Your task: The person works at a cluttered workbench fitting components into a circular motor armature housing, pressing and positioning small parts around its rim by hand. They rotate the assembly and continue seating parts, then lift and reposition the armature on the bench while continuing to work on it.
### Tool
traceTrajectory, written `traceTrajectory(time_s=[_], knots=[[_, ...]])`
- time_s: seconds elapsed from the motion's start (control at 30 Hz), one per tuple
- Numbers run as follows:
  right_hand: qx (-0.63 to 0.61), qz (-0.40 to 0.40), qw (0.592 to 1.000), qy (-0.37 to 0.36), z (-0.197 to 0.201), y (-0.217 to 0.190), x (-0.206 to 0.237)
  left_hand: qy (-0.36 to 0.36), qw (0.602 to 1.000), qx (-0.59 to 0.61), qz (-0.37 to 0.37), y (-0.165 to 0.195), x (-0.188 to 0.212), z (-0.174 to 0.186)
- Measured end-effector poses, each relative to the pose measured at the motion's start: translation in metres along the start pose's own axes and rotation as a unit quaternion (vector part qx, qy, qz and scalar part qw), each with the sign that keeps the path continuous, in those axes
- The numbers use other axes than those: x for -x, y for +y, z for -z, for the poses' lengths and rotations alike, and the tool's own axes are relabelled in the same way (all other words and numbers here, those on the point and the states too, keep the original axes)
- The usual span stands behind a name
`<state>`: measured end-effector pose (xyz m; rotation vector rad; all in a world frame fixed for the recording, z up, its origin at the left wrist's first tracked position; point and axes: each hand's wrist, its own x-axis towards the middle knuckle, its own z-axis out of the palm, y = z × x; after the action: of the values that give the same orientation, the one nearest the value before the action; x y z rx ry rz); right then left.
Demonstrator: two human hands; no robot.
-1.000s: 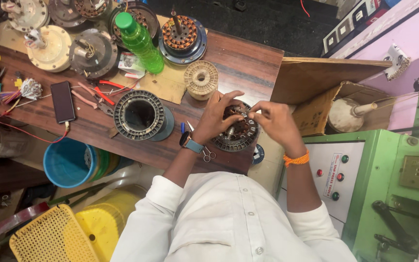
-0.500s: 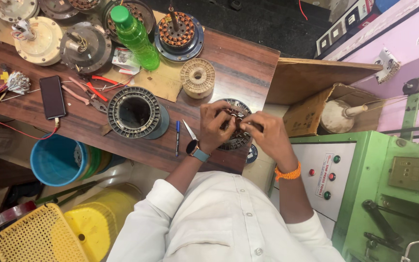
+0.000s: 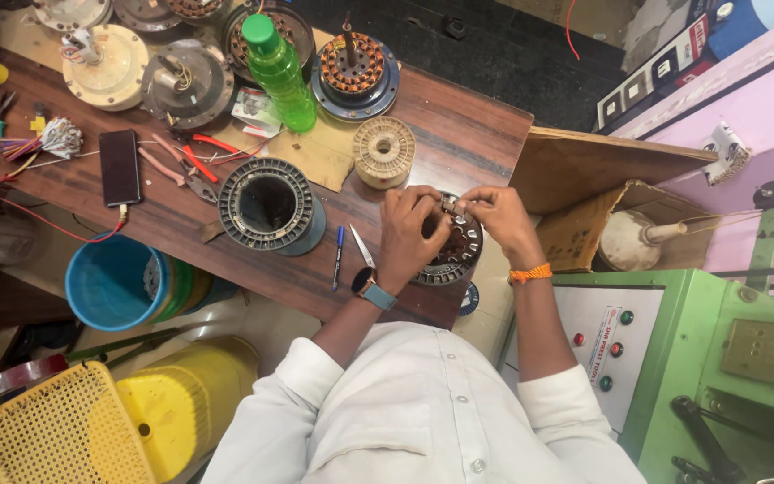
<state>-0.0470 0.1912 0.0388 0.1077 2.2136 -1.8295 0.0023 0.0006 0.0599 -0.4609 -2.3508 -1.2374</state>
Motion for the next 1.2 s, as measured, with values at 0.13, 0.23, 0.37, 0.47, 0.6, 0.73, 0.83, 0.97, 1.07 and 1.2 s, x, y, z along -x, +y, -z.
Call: traceTrajectory(time_s=[0.13, 0.23, 0.37, 0.47, 0.6, 0.73, 0.83, 0.97, 1.07, 1.2], knots=[[0.018, -0.009, 1.000, 0.014, 0.019, 0.007, 0.017, -0.109, 0.987, 0.013, -0.117, -0.016, -0.009, 0.004], [0.054, 0.017, 0.998, 0.016, 0.033, -0.008, 0.039, -0.166, 0.985, 0.013, -0.038, -0.025, -0.014, 0.003], [0.090, 0.046, 0.994, 0.035, 0.033, -0.036, 0.058, -0.178, 0.980, 0.063, -0.069, -0.031, -0.021, -0.002], [0.226, 0.005, 0.973, 0.048, 0.022, -0.048, 0.064, -0.183, 0.980, 0.050, -0.062, -0.032, -0.021, -0.003], [0.261, 0.225, 0.937, 0.051, -0.008, -0.051, 0.078, -0.161, 0.980, 0.014, -0.117, -0.037, -0.015, -0.004], [0.245, 0.205, 0.946, 0.058, -0.028, -0.053, 0.089, -0.040, 0.979, 0.014, -0.200, -0.042, 0.002, -0.009], [0.239, 0.208, 0.947, 0.057, -0.024, -0.059, 0.089, 0.011, 0.988, 0.021, -0.153, -0.040, 0.012, -0.019], [0.229, 0.245, 0.940, 0.068, -0.015, -0.064, 0.074, 0.063, 0.997, 0.014, -0.052, -0.032, 0.017, -0.024], [0.258, 0.160, 0.948, 0.094, -0.011, -0.063, 0.047, 0.081, 0.997, 0.008, 0.005, -0.022, 0.016, -0.021], [0.237, 0.157, 0.955, 0.087, -0.014, -0.052, 0.017, 0.087, 0.996, -0.007, 0.035, -0.010, 0.010, -0.016]])
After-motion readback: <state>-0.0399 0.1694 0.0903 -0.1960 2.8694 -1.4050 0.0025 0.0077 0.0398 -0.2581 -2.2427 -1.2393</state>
